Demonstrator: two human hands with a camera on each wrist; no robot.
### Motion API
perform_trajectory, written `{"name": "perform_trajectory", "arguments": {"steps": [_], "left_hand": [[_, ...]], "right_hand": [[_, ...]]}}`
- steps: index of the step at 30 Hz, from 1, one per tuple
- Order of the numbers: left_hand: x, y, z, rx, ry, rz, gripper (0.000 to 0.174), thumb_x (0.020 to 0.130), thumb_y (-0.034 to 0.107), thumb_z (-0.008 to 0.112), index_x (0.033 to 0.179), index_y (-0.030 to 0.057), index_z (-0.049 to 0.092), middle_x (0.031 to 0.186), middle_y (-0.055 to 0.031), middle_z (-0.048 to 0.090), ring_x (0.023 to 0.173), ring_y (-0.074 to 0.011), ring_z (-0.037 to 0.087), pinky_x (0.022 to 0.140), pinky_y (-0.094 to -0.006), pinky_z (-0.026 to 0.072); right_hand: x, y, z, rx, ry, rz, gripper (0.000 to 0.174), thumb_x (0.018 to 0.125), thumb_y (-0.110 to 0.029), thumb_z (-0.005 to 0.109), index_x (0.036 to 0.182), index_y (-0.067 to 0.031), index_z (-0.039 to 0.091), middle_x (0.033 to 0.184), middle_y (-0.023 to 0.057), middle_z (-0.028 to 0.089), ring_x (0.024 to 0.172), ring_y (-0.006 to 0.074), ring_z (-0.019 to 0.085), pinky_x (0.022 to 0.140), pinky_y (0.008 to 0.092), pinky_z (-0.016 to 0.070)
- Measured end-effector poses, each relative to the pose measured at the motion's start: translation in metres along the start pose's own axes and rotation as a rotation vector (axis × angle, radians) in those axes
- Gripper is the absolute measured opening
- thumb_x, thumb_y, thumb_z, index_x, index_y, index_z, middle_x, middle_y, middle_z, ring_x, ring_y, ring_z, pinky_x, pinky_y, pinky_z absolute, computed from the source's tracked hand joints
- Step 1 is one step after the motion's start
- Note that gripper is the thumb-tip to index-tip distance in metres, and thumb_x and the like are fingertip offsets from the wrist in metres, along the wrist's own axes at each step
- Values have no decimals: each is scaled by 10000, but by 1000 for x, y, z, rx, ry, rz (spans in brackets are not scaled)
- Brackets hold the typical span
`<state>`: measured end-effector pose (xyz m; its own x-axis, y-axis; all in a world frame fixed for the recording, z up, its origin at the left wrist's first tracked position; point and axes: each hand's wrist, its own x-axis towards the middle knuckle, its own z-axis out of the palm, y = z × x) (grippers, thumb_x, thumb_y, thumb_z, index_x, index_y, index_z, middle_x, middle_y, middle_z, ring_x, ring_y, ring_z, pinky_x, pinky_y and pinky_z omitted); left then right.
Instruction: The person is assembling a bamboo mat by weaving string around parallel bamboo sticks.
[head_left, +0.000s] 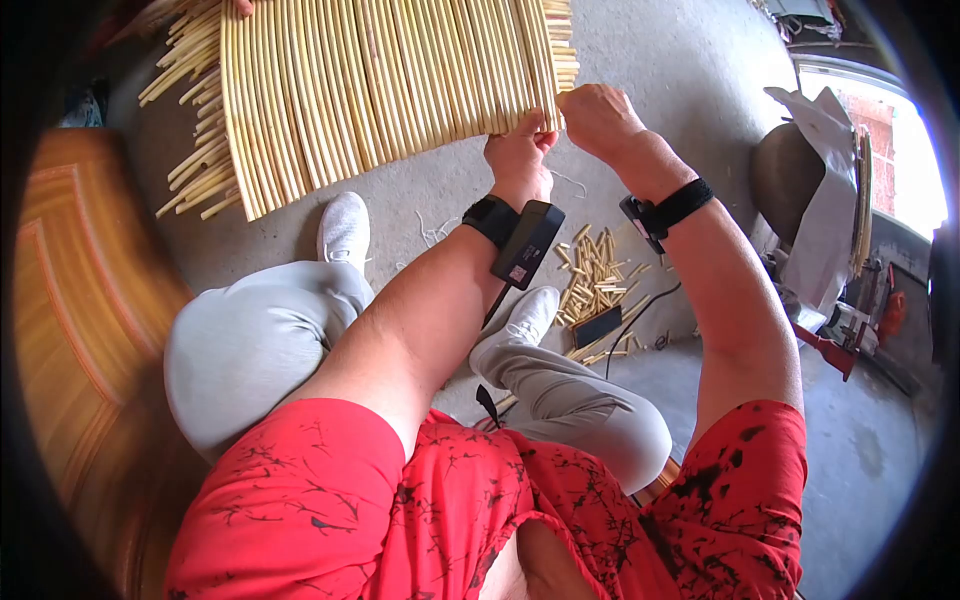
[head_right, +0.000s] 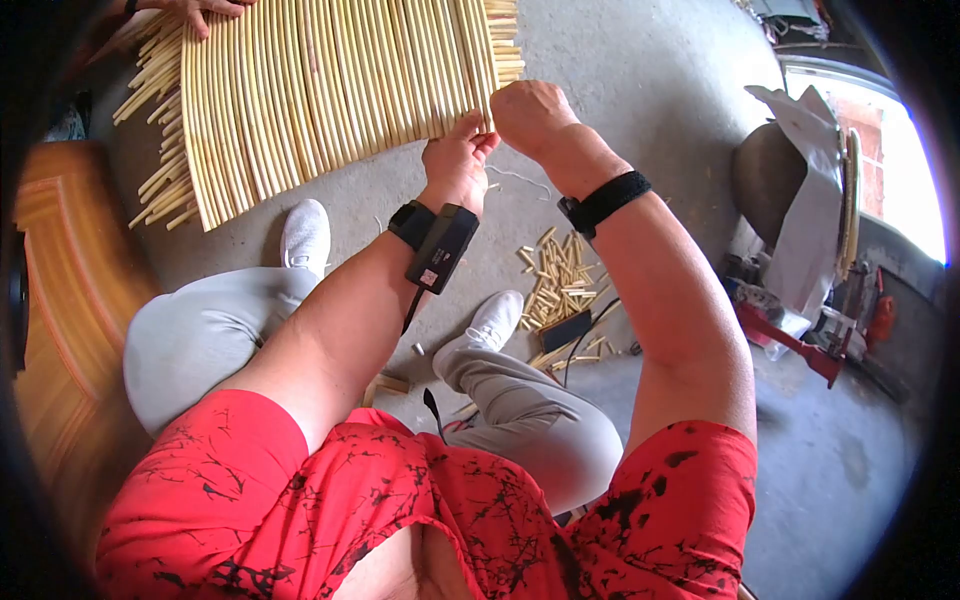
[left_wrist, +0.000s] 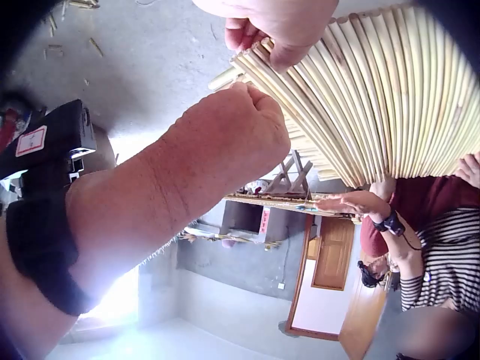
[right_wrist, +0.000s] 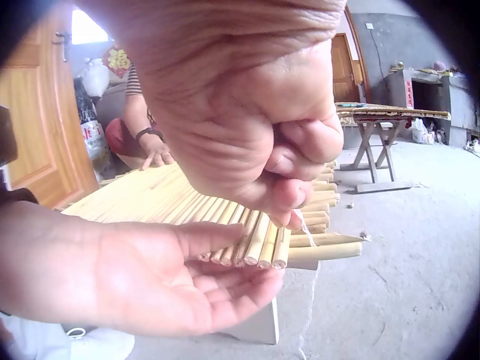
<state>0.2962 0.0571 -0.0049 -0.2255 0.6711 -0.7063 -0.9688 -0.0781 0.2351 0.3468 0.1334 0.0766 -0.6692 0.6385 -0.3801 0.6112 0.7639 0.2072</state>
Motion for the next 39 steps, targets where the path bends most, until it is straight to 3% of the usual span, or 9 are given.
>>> {"name": "perform_trajectory", "arguments": {"steps": [16,18,26,34,39], "left_hand": [[5,-1,-3,36,-27,27,205,771,56,651,937,5,542,836,-79,604,730,-178,591,713,-320,497],[4,-1,-5,33,-1,20,206,768,56,653,936,7,543,829,-74,605,723,-174,593,712,-315,499],[6,0,-1,39,55,17,257,719,24,680,936,18,541,806,-57,598,687,-158,583,676,-303,499],[6,1,-1,5,42,-8,237,740,15,658,942,9,535,817,-70,598,683,-169,582,667,-309,500],[5,1,-3,17,28,3,232,750,22,651,949,8,533,826,-76,600,692,-174,582,680,-312,499]], "right_hand": [[-1,3,-9,11,-62,47,170,741,-106,513,794,-47,664,828,146,649,782,302,633,661,384,508],[1,6,-14,33,-180,131,180,751,-101,506,823,-51,663,848,147,648,801,300,633,671,383,507],[3,-10,-14,72,-142,186,188,763,-105,500,823,-25,659,832,156,647,795,306,635,677,382,510],[5,-13,-12,-26,-158,156,181,760,-107,508,818,-33,663,820,156,648,789,298,638,667,377,515],[4,-9,-6,35,-67,146,188,762,-113,501,799,-20,661,802,161,646,768,313,637,662,387,514]]}}
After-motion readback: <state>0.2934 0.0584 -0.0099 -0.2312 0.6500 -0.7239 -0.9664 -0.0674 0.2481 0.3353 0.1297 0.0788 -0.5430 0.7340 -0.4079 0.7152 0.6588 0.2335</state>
